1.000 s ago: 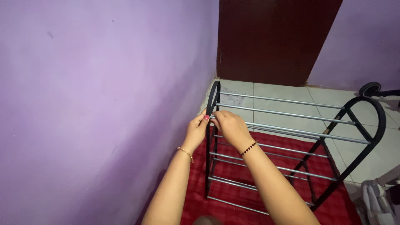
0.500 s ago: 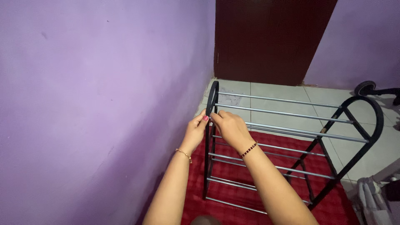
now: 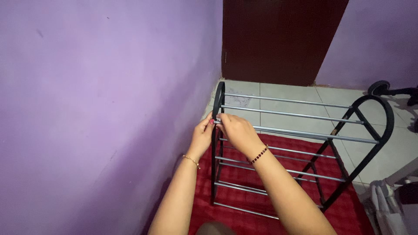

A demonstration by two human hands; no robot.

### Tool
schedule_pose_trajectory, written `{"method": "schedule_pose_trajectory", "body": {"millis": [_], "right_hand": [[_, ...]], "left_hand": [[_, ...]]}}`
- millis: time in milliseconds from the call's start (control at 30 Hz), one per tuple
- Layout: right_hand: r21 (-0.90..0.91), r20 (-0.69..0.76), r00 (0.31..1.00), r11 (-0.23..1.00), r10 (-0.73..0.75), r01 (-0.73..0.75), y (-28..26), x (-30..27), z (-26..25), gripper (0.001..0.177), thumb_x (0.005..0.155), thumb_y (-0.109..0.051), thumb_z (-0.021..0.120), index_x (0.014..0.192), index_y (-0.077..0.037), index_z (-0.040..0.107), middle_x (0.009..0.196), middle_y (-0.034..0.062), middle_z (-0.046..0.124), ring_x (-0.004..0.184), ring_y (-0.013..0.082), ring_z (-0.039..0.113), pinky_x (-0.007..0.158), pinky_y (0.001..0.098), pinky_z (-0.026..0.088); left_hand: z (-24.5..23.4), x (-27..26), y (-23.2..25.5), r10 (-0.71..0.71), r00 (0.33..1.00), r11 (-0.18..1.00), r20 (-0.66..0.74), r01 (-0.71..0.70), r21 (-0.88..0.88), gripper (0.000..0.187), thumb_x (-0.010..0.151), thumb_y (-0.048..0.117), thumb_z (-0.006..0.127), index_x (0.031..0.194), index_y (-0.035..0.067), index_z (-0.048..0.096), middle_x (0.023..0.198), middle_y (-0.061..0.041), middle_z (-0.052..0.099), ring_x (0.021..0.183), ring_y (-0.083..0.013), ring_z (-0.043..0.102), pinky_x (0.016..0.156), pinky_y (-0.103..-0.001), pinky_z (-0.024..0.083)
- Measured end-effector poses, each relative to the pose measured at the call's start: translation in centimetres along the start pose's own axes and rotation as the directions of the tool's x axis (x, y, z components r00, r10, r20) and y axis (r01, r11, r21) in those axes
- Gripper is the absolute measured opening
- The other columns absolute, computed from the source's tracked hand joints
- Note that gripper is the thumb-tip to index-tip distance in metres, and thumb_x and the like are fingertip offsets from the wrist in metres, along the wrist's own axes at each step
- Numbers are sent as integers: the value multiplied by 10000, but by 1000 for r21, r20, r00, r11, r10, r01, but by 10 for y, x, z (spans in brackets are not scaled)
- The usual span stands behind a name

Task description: The person sits on the floor and disassembles a metal storage rack by pulling the horizontal metal bars out of the black side frames, stacking the loose bars beside them, then reinserts the bars back into the frame slots to rebuild the rack.

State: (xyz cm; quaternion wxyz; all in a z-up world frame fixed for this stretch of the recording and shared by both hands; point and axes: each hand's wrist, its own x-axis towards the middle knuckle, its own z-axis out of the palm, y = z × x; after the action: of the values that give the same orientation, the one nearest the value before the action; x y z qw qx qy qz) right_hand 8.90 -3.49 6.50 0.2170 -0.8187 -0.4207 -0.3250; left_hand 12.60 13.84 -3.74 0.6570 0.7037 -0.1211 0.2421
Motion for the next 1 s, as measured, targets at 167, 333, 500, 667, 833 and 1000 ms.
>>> {"method": "schedule_pose_trajectory", "body": {"millis": [167,333,500,667,833,1000], "right_hand": [[-52,18,999,997,-48,49,4,-11,-4,286,859,-41,647,1141,-58,600,982,131,692,889,352,691,768,460,545],[-129,78,997,991,-21,31,9,-16,-7,373,837,-28,634,1208,-65,615,1016,114,688,949,321,683,826,449,522],[-117,68,998,993,0,8,27,-40,-25,409,812,-89,657,1216,-33,629,1179,126,674,1144,315,605,947,463,464],[-230,-183,983,970,32,-74,81,-103,-94,393,768,-104,689,1155,-43,663,1260,146,642,1281,410,521,1086,508,402],[-316,-543,817,854,195,-414,140,-187,-169,358,885,-47,678,1239,-43,620,1279,168,623,1274,428,513,1112,523,398],[-15,-546,633,749,549,-663,197,-240,-198,372,1017,-131,657,1358,-12,571,1244,194,627,1086,332,608,936,435,512]], "left_hand": [[15,-39,19,120,956,966,-268,-50,255,506,933,39,596,1435,53,541,1273,-143,617,1176,-255,631,979,-345,528],[40,-74,62,441,812,863,-383,-266,430,435,884,-18,609,1317,26,607,1292,-167,607,1219,-304,597,999,-403,517],[84,-76,103,696,706,647,-130,-537,542,289,949,7,640,1237,29,657,1261,-151,641,1244,-331,603,1103,-459,484],[167,-65,130,708,697,616,114,-689,382,297,917,47,666,1213,28,681,1203,-143,678,1198,-342,629,1071,-458,488],[278,-66,143,692,672,618,263,-740,265,307,912,86,680,1216,50,688,1136,-120,694,1131,-325,646,1002,-449,504],[350,-52,131,658,672,573,339,-739,353,293,905,121,660,1189,58,686,1048,-107,702,1009,-313,659,885,-456,517]]}}
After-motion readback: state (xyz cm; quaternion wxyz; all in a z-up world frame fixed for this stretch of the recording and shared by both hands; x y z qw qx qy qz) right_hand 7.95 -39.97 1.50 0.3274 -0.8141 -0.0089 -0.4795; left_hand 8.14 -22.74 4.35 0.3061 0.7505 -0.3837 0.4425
